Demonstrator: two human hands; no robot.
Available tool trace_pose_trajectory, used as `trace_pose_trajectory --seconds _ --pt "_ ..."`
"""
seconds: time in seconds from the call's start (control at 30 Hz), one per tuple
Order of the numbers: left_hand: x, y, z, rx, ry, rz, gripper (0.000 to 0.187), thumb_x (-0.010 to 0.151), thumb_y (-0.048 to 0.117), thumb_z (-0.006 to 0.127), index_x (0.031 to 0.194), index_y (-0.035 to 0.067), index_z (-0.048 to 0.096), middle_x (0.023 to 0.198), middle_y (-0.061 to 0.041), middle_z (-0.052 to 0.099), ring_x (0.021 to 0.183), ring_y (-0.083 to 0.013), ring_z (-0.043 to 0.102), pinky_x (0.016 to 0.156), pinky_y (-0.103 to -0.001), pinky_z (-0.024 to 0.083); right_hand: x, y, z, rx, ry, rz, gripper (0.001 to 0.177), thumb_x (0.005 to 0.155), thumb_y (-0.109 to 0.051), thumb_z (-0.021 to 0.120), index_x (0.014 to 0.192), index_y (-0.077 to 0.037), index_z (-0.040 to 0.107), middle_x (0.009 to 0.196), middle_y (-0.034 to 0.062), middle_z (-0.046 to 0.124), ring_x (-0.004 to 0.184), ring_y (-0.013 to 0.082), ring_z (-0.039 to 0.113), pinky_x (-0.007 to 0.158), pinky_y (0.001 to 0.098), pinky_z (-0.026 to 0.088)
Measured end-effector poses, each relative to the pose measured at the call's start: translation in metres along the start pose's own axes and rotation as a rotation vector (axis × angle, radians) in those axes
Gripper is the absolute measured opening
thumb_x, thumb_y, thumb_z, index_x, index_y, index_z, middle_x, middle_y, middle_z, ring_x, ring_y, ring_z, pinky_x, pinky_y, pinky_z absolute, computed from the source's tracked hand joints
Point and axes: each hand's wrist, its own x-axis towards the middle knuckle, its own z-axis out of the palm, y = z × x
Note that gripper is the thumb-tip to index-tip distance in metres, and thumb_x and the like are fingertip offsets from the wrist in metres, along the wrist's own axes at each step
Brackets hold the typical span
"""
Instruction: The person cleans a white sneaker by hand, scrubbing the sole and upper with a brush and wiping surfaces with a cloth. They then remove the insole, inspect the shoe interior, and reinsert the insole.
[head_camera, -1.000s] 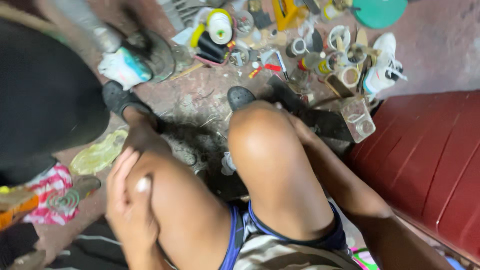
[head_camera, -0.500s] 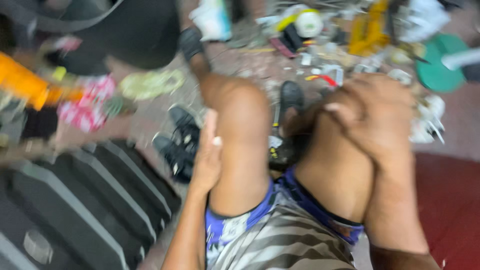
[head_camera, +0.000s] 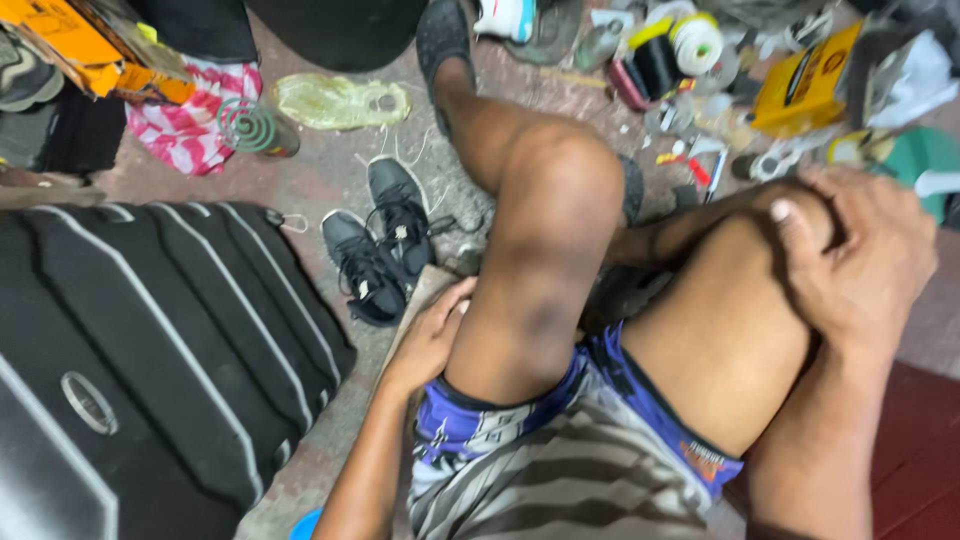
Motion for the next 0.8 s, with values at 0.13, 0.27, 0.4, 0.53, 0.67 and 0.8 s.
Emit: trace_pose_trajectory --seconds 0.13,0.27,0.4,0.53,0.67,0.8 --pt "-0.002 0.046 -0.002 -0.028 -0.054 0.057 0.073 0.100 0.034 0.061 0.157 -0.002 0.031 0.163 -0.020 0.038 0.153 -0.0317 0.034 0.123 -0.039 0.022 0.013 -0.018 -0.004 -0.007 0.040 -0.022 0.027 0.100 -0.030 0.079 0.118 -0.010 0.076 0.121 0.0096 0.073 0.118 0.0289 0.066 0.107 0.0404 0.049" --pt "0.006 0.133 0.006 0.271 0.132 0.271 0.091 0.078 0.024 0.081 0.152 -0.004 0.036 0.154 -0.023 0.042 0.143 -0.0341 0.041 0.117 -0.042 0.032 0.021 -0.021 -0.007 0.074 0.071 -0.004 0.032 0.097 -0.033 0.082 0.116 -0.008 0.074 0.119 0.0124 0.073 0.120 0.0343 0.067 0.109 0.0467 0.050" --pt "0.009 0.164 0.013 0.068 0.465 0.316 0.032 0.108 0.008 0.055 0.136 -0.004 0.048 0.125 -0.021 0.061 0.092 -0.0205 0.058 0.079 -0.032 0.051 0.022 -0.024 -0.014 0.059 0.066 0.051 0.040 0.093 -0.032 0.081 0.124 -0.009 0.073 0.128 0.0095 0.071 0.125 0.0314 0.063 0.110 0.0456 0.045" --pt "0.037 0.169 -0.015 -0.403 0.297 0.256 0.018 0.119 0.014 0.047 0.133 0.004 0.055 0.081 -0.004 0.062 0.060 -0.0081 0.057 0.055 -0.024 0.050 0.021 -0.021 -0.024 0.079 -0.003 0.096 0.045 0.089 -0.037 0.081 0.122 -0.008 0.073 0.124 0.0095 0.069 0.124 0.0322 0.059 0.106 0.0472 0.042" --pt "0.063 0.187 0.007 0.132 0.450 0.299 0.015 0.117 0.010 0.050 0.125 -0.001 0.056 0.077 -0.006 0.053 0.056 -0.0084 0.047 0.052 -0.022 0.041 0.014 -0.018 -0.027 0.189 0.027 0.120 0.043 0.090 -0.038 0.079 0.123 -0.011 0.072 0.126 0.0085 0.069 0.128 0.0299 0.059 0.109 0.0461 0.042" --pt "0.082 0.182 0.008 0.219 0.396 0.340 0.018 0.116 0.012 0.048 0.129 0.001 0.055 0.076 -0.004 0.053 0.054 -0.0049 0.043 0.052 -0.019 0.037 0.014 -0.012 -0.024 0.138 0.037 0.109 0.044 0.091 -0.039 0.078 0.124 -0.011 0.072 0.129 0.0075 0.069 0.131 0.0299 0.058 0.114 0.0489 0.038"
